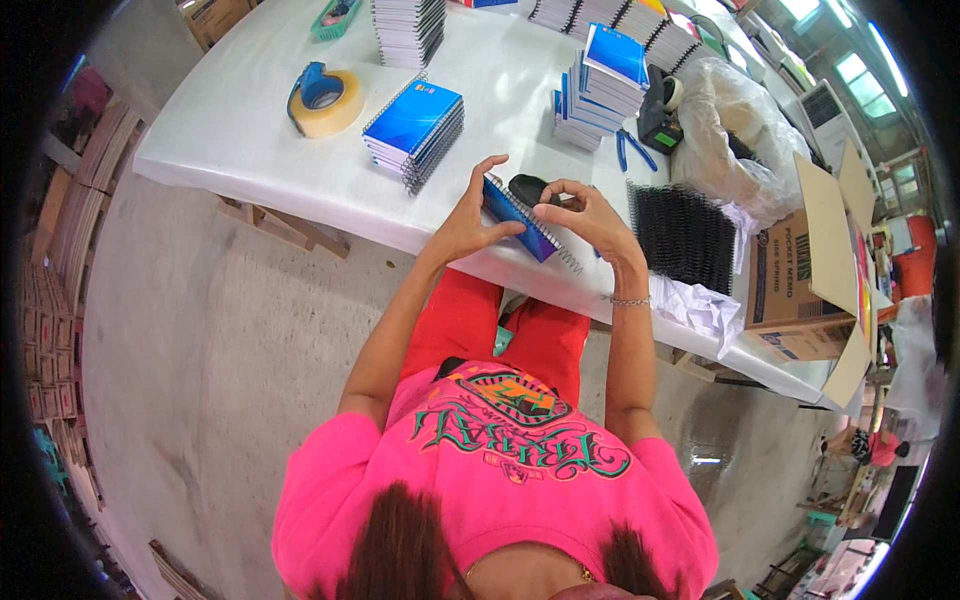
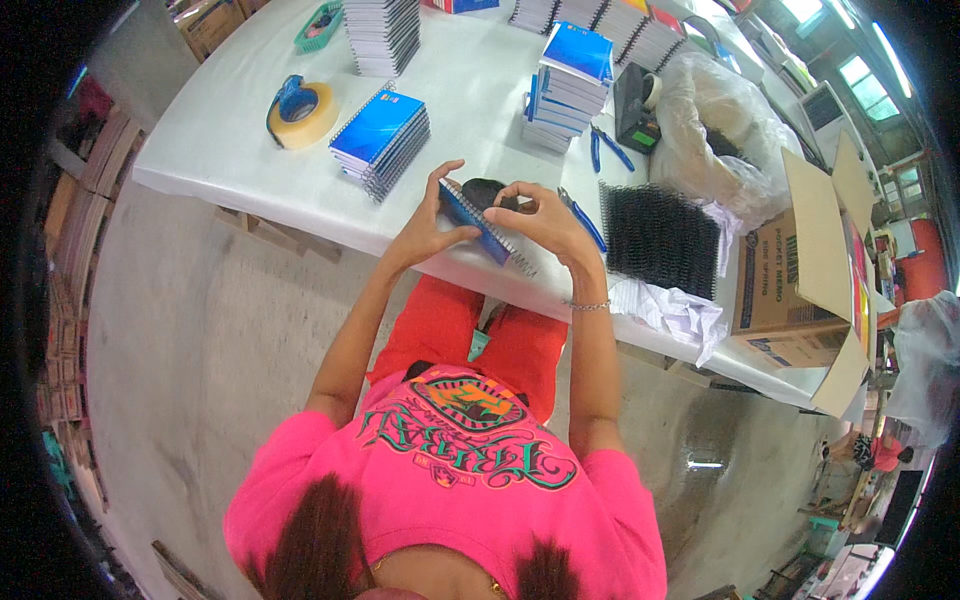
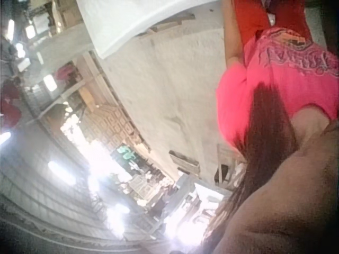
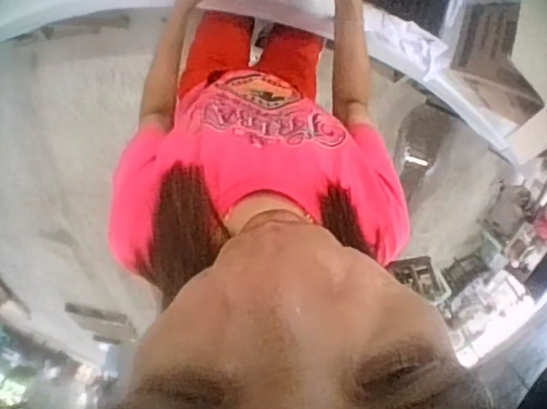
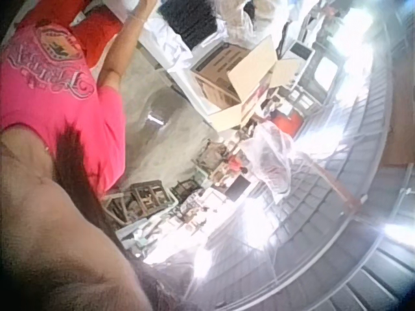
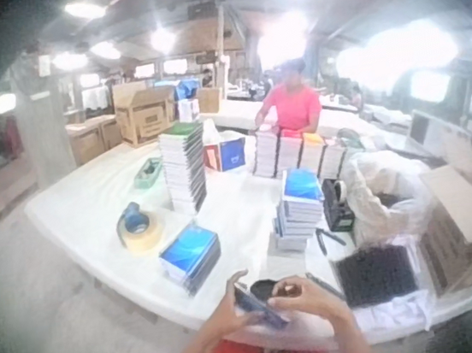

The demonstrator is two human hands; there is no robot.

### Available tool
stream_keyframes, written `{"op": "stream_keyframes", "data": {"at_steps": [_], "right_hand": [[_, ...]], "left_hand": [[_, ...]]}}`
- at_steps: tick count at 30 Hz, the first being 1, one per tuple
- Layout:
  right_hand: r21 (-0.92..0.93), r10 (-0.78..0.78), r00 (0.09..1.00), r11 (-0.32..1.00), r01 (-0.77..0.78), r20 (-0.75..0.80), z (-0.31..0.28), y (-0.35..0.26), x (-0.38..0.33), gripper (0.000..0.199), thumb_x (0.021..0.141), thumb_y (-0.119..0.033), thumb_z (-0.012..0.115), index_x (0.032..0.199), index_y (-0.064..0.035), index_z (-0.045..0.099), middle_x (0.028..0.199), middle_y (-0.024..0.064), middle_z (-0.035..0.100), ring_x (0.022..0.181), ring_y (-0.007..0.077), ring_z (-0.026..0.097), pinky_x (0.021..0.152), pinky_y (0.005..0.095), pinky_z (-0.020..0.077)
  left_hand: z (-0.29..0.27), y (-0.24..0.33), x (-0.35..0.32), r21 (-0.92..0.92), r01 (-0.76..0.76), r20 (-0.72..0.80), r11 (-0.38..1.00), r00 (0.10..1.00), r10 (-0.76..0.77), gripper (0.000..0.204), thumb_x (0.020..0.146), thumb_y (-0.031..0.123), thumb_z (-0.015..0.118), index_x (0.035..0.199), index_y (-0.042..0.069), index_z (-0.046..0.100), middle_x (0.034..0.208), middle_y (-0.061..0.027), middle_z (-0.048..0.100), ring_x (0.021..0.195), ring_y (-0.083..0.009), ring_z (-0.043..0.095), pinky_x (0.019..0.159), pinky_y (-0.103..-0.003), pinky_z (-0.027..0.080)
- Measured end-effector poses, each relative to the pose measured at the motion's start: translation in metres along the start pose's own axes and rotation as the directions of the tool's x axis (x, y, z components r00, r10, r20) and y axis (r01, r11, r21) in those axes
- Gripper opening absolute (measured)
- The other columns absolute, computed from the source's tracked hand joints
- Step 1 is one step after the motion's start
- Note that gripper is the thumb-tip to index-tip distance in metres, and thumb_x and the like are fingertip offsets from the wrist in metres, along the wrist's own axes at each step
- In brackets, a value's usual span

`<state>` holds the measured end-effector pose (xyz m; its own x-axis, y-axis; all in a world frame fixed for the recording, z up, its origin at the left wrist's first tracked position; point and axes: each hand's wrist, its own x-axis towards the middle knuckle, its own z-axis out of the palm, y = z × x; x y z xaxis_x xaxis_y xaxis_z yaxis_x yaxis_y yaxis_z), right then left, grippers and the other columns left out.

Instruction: The person assembles spiral-bound notebooks by inserting a black plastic spiral into the punched holes of a blue notebook cover and pages, then uses pliers to close the spiral ends. The person repeats this process for multiple notebooks, stacking completed units on the table.

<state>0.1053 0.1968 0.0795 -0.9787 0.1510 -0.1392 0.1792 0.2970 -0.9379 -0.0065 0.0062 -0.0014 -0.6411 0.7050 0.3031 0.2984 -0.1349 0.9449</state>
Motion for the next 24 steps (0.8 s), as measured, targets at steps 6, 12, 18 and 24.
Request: {"op": "stream_keyframes", "data": {"at_steps": [6, 12, 18, 24], "right_hand": [[-0.004, -0.047, 0.999, 0.999, 0.047, 0.008, 0.006, -0.01, 0.001, 0.038, 0.075, -0.034, 0.082, 0.096, -0.0049, 0.069, 0.089, 0.0064, 0.065, 0.079, 0.0125, 0.058, 0.073, 0.027, 0.0457], [-0.166, -0.068, 0.996, 0.984, 0.058, -0.057, -0.001, 0.016, 0.025, 0.039, 0.076, -0.035, 0.08, 0.093, -0.0014, 0.07, 0.091, 0.0082, 0.067, 0.083, 0.017, 0.058, 0.079, 0.0295, 0.0468], [-0.206, -0.049, 0.997, 0.978, 0.037, -0.053, -0.01, 0.022, 0.031, 0.039, 0.083, -0.029, 0.077, 0.109, -0.0033, 0.066, 0.094, 0.0021, 0.063, 0.082, 0.012, 0.058, 0.077, 0.025, 0.0457], [-0.481, -0.224, 0.844, 0.875, -0.047, -0.488, -0.024, 0.064, 0.009, 0.076, 0.079, -0.053, 0.076, 0.132, -0.0022, 0.054, 0.132, 0.0231, 0.051, 0.118, 0.0352, 0.051, 0.098, 0.0443, 0.0414]], "left_hand": [[0.0, 0.0, 0.001, -0.033, -0.014, 0.038, 0.999, 0.999, 0.015, 0.104, 0.068, 0.021, 0.088, 0.149, 0.013, 0.024, 0.113, -0.0103, 0.049, 0.109, -0.023, 0.053, 0.103, -0.036, 0.038], [0.001, 0.006, 0.001, 0.041, -0.048, 0.038, 0.998, 0.998, 0.046, 0.103, 0.07, 0.027, 0.088, 0.149, 0.014, 0.024, 0.113, -0.0107, 0.051, 0.107, -0.0228, 0.053, 0.101, -0.037, 0.039], [0.005, 0.008, 0.002, -0.023, -0.013, 0.023, 1.0, 1.0, 0.014, 0.089, 0.076, 0.024, 0.084, 0.146, 0.011, 0.03, 0.124, -0.0143, 0.048, 0.108, -0.0263, 0.052, 0.099, -0.038, 0.041], [0.028, -0.014, -0.003, 0.014, -0.003, -0.363, 1.0, 0.932, 0.008, 0.053, 0.093, 0.02, 0.065, 0.135, 0.005, 0.036, 0.127, -0.0147, 0.046, 0.113, -0.0238, 0.048, 0.1, -0.036, 0.038]]}}
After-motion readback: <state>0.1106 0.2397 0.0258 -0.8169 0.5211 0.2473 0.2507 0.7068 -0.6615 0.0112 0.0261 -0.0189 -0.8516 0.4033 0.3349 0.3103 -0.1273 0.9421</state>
